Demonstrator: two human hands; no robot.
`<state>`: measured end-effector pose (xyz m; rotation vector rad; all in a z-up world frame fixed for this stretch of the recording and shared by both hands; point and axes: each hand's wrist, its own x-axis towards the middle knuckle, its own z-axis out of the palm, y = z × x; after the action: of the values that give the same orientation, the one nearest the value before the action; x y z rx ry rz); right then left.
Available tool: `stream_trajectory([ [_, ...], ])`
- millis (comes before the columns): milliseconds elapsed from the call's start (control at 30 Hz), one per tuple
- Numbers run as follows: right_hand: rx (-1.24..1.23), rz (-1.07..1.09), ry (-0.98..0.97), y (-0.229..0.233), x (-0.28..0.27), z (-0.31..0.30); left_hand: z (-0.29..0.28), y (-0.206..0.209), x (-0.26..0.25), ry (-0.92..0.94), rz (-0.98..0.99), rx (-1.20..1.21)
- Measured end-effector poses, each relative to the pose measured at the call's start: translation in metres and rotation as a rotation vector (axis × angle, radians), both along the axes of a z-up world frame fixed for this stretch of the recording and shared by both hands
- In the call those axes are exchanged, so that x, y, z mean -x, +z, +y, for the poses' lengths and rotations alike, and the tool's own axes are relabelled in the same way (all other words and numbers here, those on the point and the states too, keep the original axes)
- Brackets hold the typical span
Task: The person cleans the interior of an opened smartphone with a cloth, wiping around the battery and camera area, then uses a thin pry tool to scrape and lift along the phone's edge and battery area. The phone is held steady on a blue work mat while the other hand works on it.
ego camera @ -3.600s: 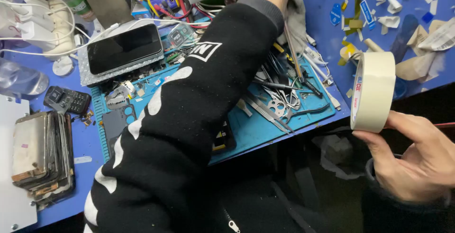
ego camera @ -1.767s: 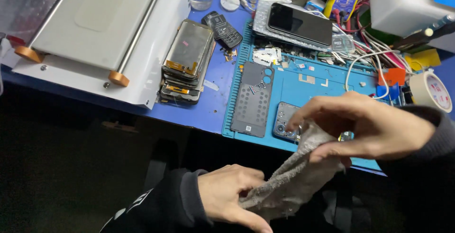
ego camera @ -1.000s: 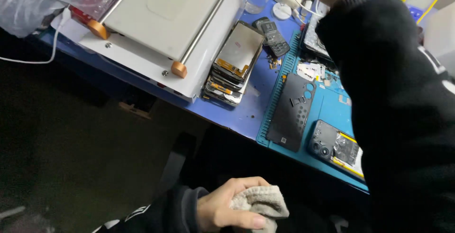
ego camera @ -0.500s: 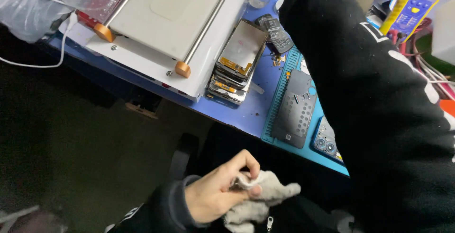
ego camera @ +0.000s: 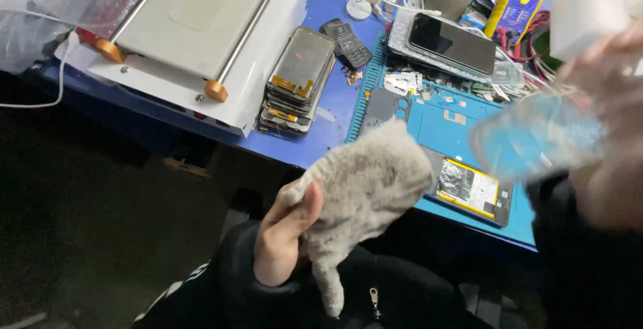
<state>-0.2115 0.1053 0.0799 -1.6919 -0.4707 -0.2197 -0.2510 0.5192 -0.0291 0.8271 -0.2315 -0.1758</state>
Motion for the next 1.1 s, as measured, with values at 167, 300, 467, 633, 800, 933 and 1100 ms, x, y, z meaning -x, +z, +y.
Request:
stream_trajectory([
  [167,-0.154,0.143,-0.012,-0.030,0.061,0.072,-0.056,0.006,0.007,0.021,0.062,0.216],
  [300,0.046,0.041,0.123,-0.036,0.071,0.116,-0.063,0.019,0.015,-0.031,0.039,0.383],
  [467,0.301,-0.049,0.264,-0.014,0.048,0.156,-0.027,0.013,0.028,0.089,-0.011,0.214],
  [633,0.404,-0.014,0.287,-0.024,0.030,0.174,-0.005,0.016,0.032,0.153,-0.015,0.028],
  [800,0.318,0.050,0.310,-0.026,0.030,0.187,0.003,0.023,0.032,0.003,0.008,0.278],
  [933,0.418,0.054,0.279,-0.021,0.028,0.195,0.007,0.010,0.034,0.073,0.012,0.218],
  [1100,0.277,0.101,0.286,-0.034,0.029,0.186,0.009,0.005,0.034,0.137,0.033,0.195],
])
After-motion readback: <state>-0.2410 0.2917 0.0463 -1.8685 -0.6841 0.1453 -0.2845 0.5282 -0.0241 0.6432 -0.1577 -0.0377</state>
